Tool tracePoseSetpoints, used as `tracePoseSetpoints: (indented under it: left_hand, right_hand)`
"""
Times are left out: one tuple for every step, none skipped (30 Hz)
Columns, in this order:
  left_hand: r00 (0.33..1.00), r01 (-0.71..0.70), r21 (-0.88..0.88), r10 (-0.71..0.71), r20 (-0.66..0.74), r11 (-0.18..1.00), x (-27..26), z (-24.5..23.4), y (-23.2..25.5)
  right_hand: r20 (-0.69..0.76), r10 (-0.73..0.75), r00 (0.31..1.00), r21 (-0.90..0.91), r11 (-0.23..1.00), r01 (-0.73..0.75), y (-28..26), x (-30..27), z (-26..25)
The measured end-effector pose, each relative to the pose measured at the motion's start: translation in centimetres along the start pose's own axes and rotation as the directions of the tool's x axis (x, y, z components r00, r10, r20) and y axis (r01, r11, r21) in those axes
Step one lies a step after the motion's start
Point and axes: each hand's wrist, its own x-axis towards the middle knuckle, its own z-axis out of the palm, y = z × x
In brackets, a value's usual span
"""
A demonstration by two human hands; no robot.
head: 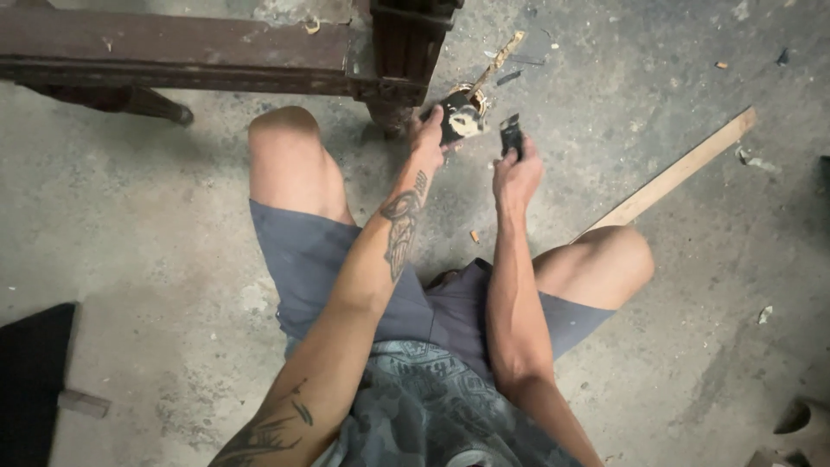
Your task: Applying wood putty to a chair frame to fill in cracks and holes before finishing.
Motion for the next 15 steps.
tracePoseSetpoints:
  left_hand:
    - [1.0, 0.0, 0.004, 0.0, 0.003, 1.0, -0.1, 0.0, -0.2]
    - [0.998, 0.056, -0.054, -0.055, 0.02, 0.997, -0.3, -0.1, -0.4]
    - [0.993, 0.112, -0.11, -0.108, 0.04, 0.988, -0.4, -0.2, -0.6]
    - [0.993, 0.113, -0.11, -0.11, 0.038, 0.987, -1.5, -1.0, -0.8]
    - [0.985, 0.128, -0.071, -0.119, 0.123, 0.989, -2.5, -1.8, -1.0]
    - [0.97, 0.134, -0.031, -0.125, 0.207, 0.99, -3.4, -2.5, -0.9]
    - [0.971, 0.131, -0.032, -0.122, 0.206, 0.991, -5.5, -3.4, 0.3]
    - [0.958, 0.105, 0.019, -0.107, 0.266, 0.994, -7.5, -4.4, 1.5]
    - [0.941, 0.076, 0.069, -0.095, 0.326, 0.995, -9.5, -5.4, 2.7]
    - [0.94, 0.078, 0.071, -0.097, 0.326, 0.994, -8.8, -6.5, 2.3]
    - [0.932, -0.051, 0.252, -0.044, 0.359, 0.966, -8.1, -7.5, 1.9]
    - [0.916, -0.189, 0.411, 0.01, 0.4, 0.892, -7.2, -8.4, 1.8]
    - [0.916, -0.194, 0.407, 0.016, 0.401, 0.893, -7.0, -7.9, 2.7]
    - [0.846, -0.394, 0.452, 0.125, 0.518, 0.8, -7.2, -8.1, 3.3]
    - [0.746, -0.579, 0.462, 0.207, 0.633, 0.671, -7.4, -8.2, 3.8]
  right_hand:
    - [-0.003, 0.003, 1.0, 0.001, 1.0, -0.003, -0.5, 0.1, 0.3]
    - [0.084, 0.071, 0.994, 0.157, 0.984, -0.084, -1.0, 0.2, 0.5]
    - [0.18, 0.124, 0.976, 0.301, 0.938, -0.174, -1.5, 0.2, 0.8]
    - [0.181, 0.125, 0.975, 0.299, 0.938, -0.176, -0.6, 0.9, 1.9]
    - [0.247, 0.169, 0.954, 0.312, 0.919, -0.243, 0.3, 1.5, 3.1]
    - [0.312, 0.205, 0.928, 0.324, 0.895, -0.307, 1.0, 2.3, 4.3]
    - [0.313, 0.203, 0.928, 0.326, 0.895, -0.306, 2.8, 3.4, 5.0]
    - [0.315, 0.215, 0.924, 0.266, 0.915, -0.303, 4.7, 4.5, 5.6]
    - [0.317, 0.227, 0.921, 0.204, 0.932, -0.299, 6.5, 5.6, 6.2]
    - [0.315, 0.229, 0.921, 0.204, 0.931, -0.302, 6.2, 6.2, 5.9]
    - [0.351, 0.197, 0.915, 0.151, 0.953, -0.263, 6.0, 6.9, 5.5]
    - [0.389, 0.158, 0.908, 0.103, 0.972, -0.213, 5.4, 8.0, 5.5]
    - [0.39, 0.151, 0.908, 0.105, 0.973, -0.207, 5.2, 9.8, 5.2]
    - [0.428, 0.12, 0.896, 0.015, 0.99, -0.139, 5.4, 11.0, 4.9]
    - [0.469, 0.092, 0.879, -0.072, 0.995, -0.066, 5.5, 12.1, 4.7]
